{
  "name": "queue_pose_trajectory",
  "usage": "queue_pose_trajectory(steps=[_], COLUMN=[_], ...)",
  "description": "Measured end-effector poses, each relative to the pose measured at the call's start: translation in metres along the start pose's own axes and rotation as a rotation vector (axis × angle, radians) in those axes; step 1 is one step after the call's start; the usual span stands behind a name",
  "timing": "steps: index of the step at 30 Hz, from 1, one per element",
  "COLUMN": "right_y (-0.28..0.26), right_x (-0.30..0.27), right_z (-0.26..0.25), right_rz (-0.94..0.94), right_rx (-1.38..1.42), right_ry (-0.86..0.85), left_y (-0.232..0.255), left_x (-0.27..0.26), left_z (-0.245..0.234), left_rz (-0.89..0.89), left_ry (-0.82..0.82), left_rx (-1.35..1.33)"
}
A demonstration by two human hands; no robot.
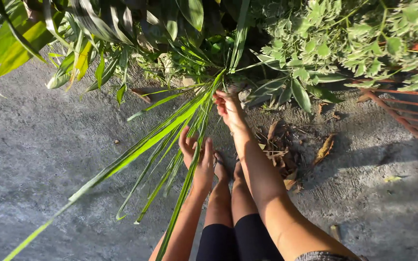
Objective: Tie a knot using long plant leaves.
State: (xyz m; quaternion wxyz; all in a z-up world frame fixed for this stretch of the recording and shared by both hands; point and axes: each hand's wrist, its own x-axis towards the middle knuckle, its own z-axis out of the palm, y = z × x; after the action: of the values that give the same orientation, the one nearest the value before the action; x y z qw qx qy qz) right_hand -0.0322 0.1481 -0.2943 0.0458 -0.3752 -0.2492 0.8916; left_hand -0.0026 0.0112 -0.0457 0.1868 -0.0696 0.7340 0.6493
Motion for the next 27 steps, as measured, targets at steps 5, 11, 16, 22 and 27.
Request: queue_pose_trajectory(steps=[5, 11, 16, 22, 27], right_y=[0.029, 0.040, 0.020, 0.007, 0.076], right_x=[0.024, 0.058, 0.067, 0.050, 0.148], right_z=[-0.030, -0.071, -0.043, -0.028, -0.106], right_rz=[-0.061, -0.140, 0.292, -0.038, -0.254], right_rx=[0.091, -0.134, -0.250, -0.162, -0.398], right_ry=[-0.160, -0.265, 0.148, -0.064, 0.156], left_y=[-0.002, 0.003, 0.000, -0.013, -0.019], left_x=[0.001, -0.010, -0.013, -0.013, -0.008], left_z=[-0.004, 0.001, 0.002, -0.010, -0.016], left_rz=[0.217, 0.254, -0.034, 0.332, 0.075], left_ry=[-0.042, -0.201, -0.241, -0.209, -0.266], left_rx=[0.476, 0.438, 0.364, 0.537, 0.459])
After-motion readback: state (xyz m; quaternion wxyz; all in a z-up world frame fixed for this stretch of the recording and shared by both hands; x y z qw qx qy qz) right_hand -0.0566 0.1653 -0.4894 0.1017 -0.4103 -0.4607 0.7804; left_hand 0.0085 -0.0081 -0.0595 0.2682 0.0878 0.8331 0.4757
